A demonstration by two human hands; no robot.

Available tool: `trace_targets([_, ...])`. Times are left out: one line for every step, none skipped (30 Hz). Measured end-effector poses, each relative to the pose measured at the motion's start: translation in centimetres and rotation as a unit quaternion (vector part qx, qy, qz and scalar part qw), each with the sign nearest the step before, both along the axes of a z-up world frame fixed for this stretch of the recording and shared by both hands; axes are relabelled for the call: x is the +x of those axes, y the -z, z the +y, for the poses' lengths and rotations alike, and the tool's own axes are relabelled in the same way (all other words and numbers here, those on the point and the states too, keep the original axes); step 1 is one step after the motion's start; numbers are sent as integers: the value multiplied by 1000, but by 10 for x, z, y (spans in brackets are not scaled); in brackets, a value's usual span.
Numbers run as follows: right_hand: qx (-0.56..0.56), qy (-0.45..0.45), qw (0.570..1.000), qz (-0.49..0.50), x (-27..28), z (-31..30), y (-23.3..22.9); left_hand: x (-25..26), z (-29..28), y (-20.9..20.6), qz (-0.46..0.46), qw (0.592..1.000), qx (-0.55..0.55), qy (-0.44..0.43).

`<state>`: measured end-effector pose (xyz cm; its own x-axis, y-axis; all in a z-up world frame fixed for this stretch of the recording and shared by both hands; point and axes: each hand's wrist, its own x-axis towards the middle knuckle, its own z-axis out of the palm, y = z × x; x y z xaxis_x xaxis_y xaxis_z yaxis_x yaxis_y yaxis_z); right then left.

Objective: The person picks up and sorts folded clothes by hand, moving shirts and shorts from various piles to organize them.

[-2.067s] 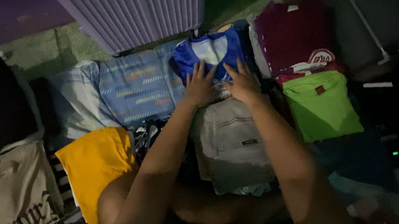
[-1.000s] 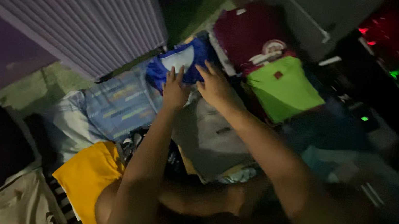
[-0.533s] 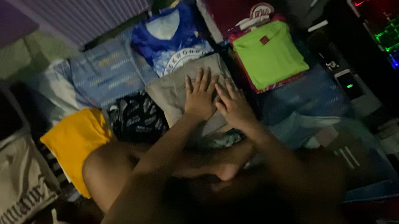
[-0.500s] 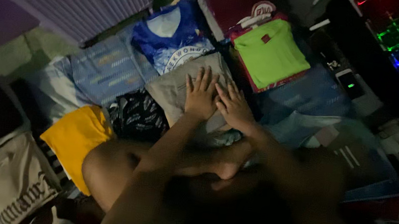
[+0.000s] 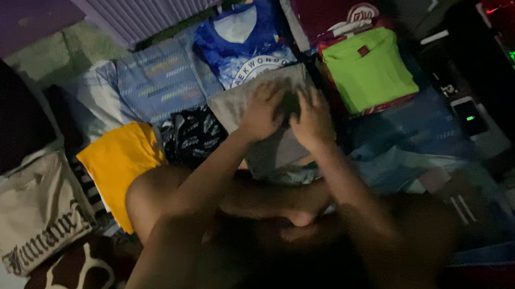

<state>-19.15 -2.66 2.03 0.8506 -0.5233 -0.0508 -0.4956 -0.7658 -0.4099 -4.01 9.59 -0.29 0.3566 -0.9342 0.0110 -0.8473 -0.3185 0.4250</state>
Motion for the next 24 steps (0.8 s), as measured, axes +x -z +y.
trace_targets([-4, 21, 998, -65, 6, 5, -2, 3, 4, -4, -39, 997, 57, -21])
trace_targets([-29, 9, 999, -38, 9, 11, -2, 5, 9, -8, -61, 996, 53, -29])
trace_targets([-53, -3, 999, -8, 12, 18, -1, 5, 15, -9, -82, 995, 51, -37])
trace_targets([-76, -15, 997, 22, 11, 24, 0, 3, 21, -9, -103, 993, 48, -45])
trace_targets([-88, -8, 996, 12, 9, 30, 1, -1, 27, -8, -118, 992, 15, -44])
trace_targets([-100, -1, 995, 3, 4, 37, 1, -7, 33, -6, -133, 990, -18, -42])
trace_targets([-113, 7, 994, -7, 4, 38, 1, -9, 34, -5, -148, 987, -52, -41])
trace_targets([-116, 5, 993, -18, 8, 34, 0, -6, 29, -5, -141, 988, -40, -44])
trace_targets([-115, 3, 993, -26, 7, 32, 0, -6, 28, -3, -131, 990, -26, -47])
trace_targets([-115, 2, 993, -34, 7, 32, 1, -7, 28, -3, -121, 991, -11, -50])
trace_targets([-111, 7, 993, -38, 8, 31, 1, -6, 26, -4, -115, 992, -8, -51])
trace_targets([-106, 12, 993, -42, 7, 33, 2, -6, 26, -5, -109, 993, -4, -53])
trace_targets([-100, 16, 994, -46, 7, 36, 3, -6, 27, -6, -102, 993, 1, -55])
trace_targets([-103, 19, 994, -41, 9, 35, 5, -6, 28, -7, -100, 993, 3, -56])
trace_targets([-107, 22, 993, -34, 10, 33, 8, -7, 27, -7, -98, 994, 5, -57])
trace_targets([-111, 25, 993, -28, 12, 32, 10, -8, 28, -7, -95, 994, 7, -59])
trace_targets([-113, 16, 993, -15, 15, 29, 12, -9, 26, -7, -106, 993, 13, -58])
trace_targets([-114, 9, 993, -1, 19, 27, 12, -10, 24, -8, -117, 991, 20, -57])
trace_targets([-115, 4, 993, 11, 24, 24, 11, -8, 23, -8, -129, 990, 27, -54])
trace_targets([-97, 28, 995, 24, 32, 22, 10, -4, 22, -9, -126, 990, 34, -50])
trace_targets([-77, 52, 995, 41, 39, 22, 9, -3, 21, -10, -120, 991, 43, -45])
trace_targets([-56, 77, 994, 57, 42, 21, 6, -3, 20, -10, -114, 991, 52, -41])
trace_targets([-72, 73, 995, 16, 38, 22, 4, -5, 19, -11, -112, 991, 70, -38])
trace_targets([-87, 69, 994, -24, 30, 28, 3, -8, 19, -12, -110, 990, 87, -35])
